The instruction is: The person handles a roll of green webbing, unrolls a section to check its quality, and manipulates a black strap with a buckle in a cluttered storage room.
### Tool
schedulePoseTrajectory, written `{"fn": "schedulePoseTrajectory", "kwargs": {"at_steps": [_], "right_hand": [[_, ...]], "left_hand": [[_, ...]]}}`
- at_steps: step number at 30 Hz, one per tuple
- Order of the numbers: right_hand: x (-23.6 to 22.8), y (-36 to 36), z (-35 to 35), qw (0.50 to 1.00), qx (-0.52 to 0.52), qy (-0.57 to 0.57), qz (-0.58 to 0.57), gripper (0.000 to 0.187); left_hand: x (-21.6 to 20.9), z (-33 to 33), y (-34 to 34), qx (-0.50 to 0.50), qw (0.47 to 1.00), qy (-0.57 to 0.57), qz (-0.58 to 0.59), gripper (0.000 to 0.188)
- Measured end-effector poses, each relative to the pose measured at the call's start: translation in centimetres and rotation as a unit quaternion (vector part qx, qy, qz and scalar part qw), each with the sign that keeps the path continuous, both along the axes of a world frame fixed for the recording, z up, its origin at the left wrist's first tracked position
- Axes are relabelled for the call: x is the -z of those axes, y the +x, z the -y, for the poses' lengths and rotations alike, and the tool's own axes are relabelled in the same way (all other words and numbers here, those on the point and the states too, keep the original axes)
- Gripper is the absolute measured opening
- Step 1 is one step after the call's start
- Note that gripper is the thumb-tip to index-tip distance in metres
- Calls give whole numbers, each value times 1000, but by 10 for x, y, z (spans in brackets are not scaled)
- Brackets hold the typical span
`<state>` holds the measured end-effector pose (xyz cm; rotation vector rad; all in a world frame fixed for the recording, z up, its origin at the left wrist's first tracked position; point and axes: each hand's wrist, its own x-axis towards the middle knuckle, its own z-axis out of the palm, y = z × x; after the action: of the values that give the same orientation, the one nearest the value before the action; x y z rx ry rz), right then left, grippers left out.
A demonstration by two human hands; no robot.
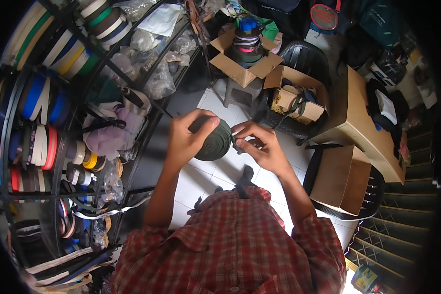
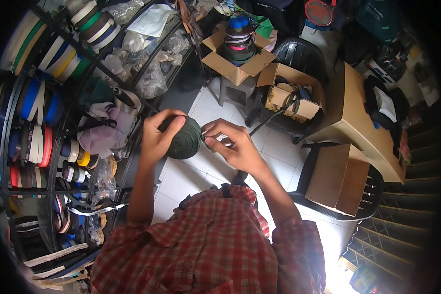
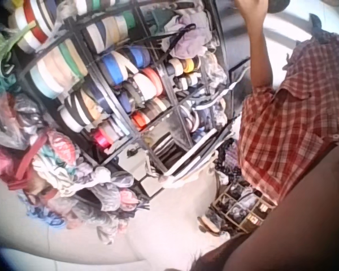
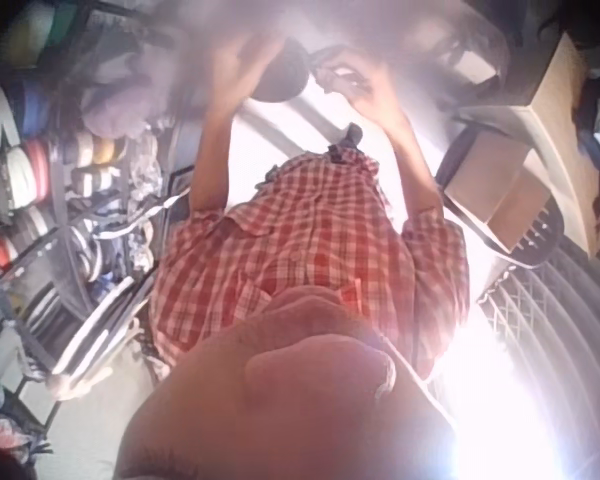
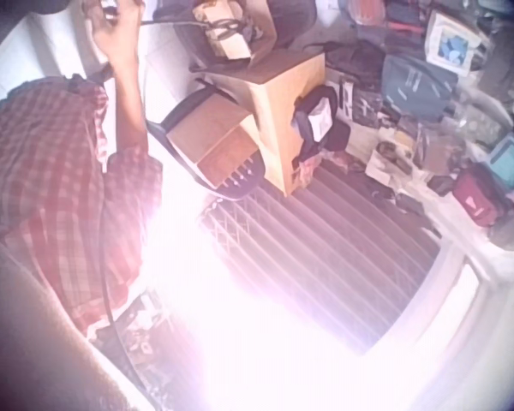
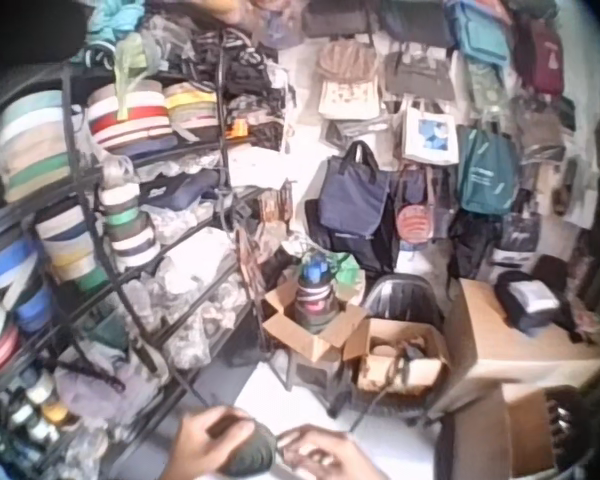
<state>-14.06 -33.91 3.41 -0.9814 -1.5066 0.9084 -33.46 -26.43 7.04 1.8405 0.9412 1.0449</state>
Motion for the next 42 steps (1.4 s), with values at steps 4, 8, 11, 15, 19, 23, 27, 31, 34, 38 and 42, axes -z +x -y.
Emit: {"fn": "schedulePoseTrajectory", "kwargs": {"at_steps": [4, 8, 11, 15, 19, 23, 27, 31, 34, 38, 42], "right_hand": [[0, 37, -17, 990, -75, -100, -60, 14], [-8, 65, -23, 986, -50, -146, -56, 14], [-6, 85, -29, 993, -19, -116, 5, 14], [9, 106, -34, 990, 90, 26, 101, 16], [18, 120, -35, 918, 209, 220, 254, 22], [44, 119, -28, 907, 241, 232, 256, 20], [40, 111, -19, 954, 239, 128, 127, 20], [53, 109, -5, 966, 231, 103, 52, 18], [47, 133, -29, 954, 263, 130, 62, 16], [-11, 163, -54, 983, 133, 112, -51, 13], [-11, 177, -55, 981, -46, -95, -166, 20]], "left_hand": [[1, -16, 29, 54, 999, 1, 0, 17], [-2, -30, 59, 80, 997, 22, -4, 17], [-2, -39, 79, 69, 998, 9, -5, 17], [0, -42, 104, 30, 999, -6, -26, 17], [9, -43, 126, 16, 998, -51, -14, 16], [14, -39, 146, 7, 994, -102, 25, 16], [16, -39, 155, -68, 993, -84, 40, 19], [34, -50, 154, -144, 979, -67, 129, 22], [24, -41, 164, -123, 982, -60, 130, 20], [3, -35, 168, -39, 997, 5, 68, 16], [-9, -41, 168, -1, 998, 0, 55, 15]]}}
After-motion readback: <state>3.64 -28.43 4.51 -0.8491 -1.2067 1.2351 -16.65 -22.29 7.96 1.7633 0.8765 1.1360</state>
